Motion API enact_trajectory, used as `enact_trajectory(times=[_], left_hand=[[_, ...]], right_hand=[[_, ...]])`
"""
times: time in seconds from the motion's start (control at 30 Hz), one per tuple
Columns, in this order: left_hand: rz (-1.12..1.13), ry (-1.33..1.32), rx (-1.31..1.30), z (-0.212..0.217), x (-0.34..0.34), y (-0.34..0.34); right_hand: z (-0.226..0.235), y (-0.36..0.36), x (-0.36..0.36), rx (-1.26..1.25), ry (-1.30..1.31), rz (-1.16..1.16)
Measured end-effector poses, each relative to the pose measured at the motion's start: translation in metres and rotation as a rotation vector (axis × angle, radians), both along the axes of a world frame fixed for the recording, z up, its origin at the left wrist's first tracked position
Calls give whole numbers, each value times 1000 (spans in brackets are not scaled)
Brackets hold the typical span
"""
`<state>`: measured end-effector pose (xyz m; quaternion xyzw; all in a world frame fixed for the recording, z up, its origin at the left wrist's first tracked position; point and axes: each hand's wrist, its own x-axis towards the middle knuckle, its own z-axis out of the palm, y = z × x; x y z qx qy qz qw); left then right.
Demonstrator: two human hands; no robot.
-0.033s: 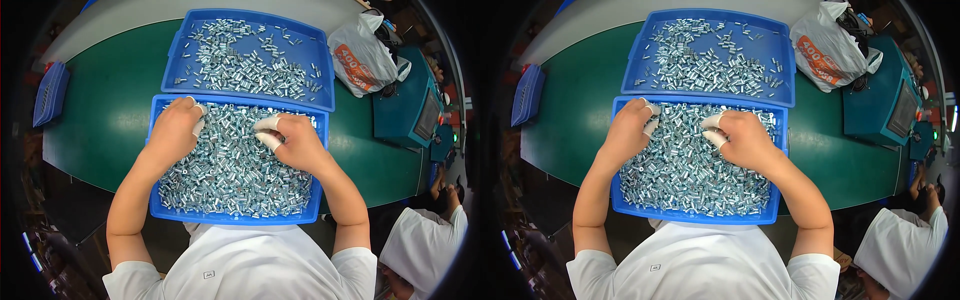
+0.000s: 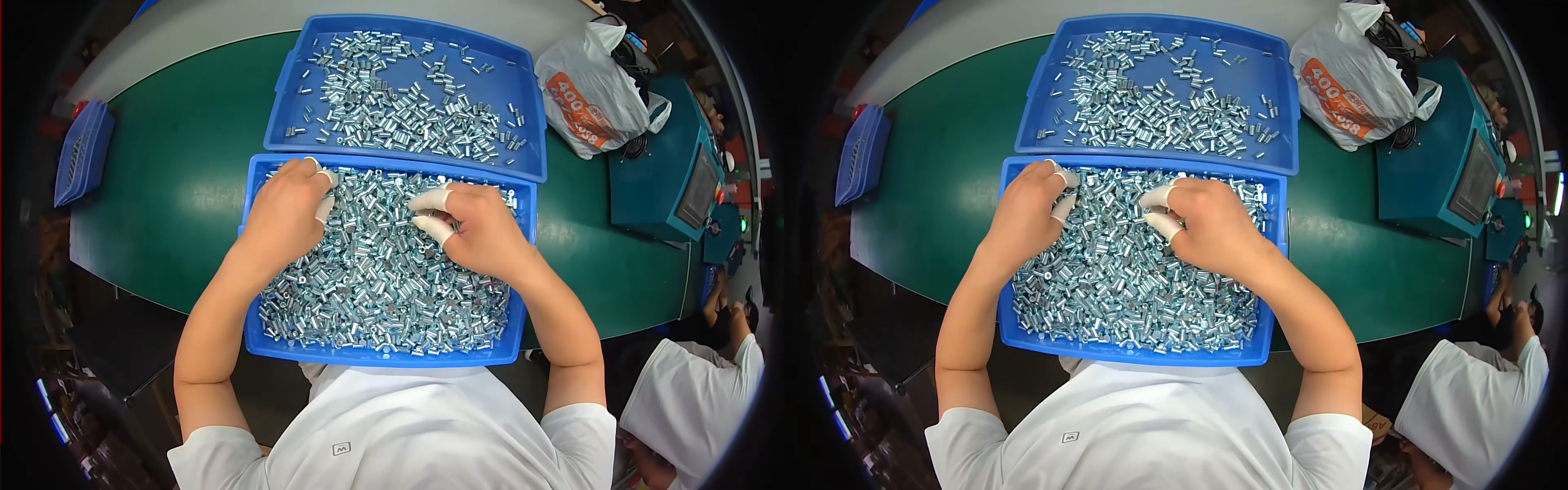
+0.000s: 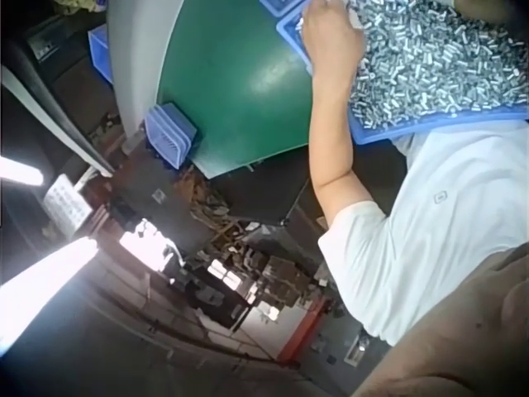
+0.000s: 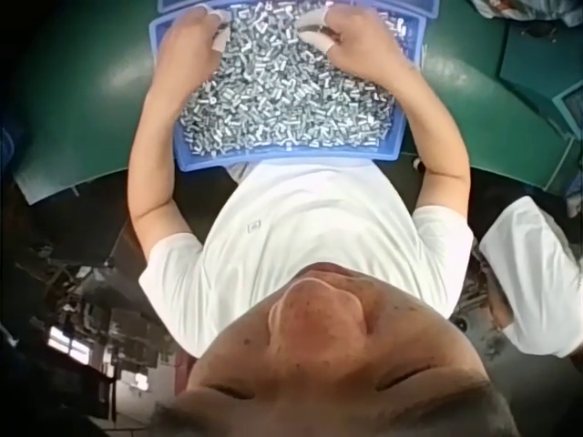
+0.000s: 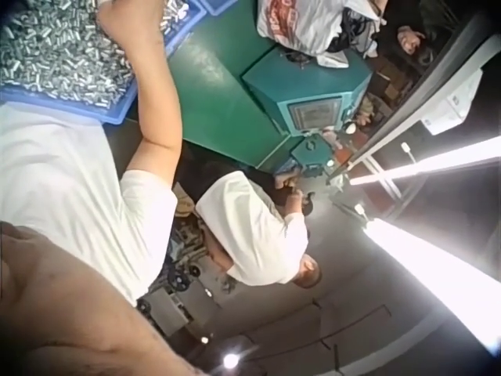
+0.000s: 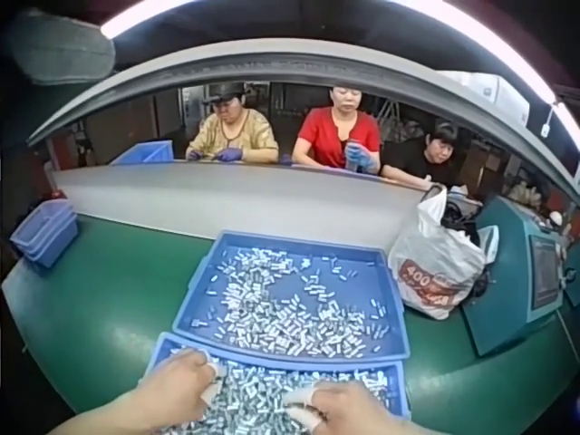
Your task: The worker is assembling small metal components by hand and using tweezers at a manual workstation.
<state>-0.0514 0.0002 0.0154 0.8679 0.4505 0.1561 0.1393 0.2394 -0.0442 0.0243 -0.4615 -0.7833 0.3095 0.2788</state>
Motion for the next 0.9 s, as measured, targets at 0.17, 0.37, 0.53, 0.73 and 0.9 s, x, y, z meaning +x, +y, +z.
enact_trajectory(times=[0.17,0.37,0.53,0.73,0.9], left_hand=[[8,43,54,-8,-1,-3],[31,-227,-27,-9,-15,0],[139,-305,-179,-4,-26,-4],[30,-266,-15,-9,-18,-2],[12,-41,106,-9,-5,-8]], right_hand=[[-12,21,-23,168,-100,65],[-19,33,-46,194,-257,168],[-16,36,-52,228,-409,232],[-16,33,-46,291,-345,196],[-21,31,-40,205,-301,132]])
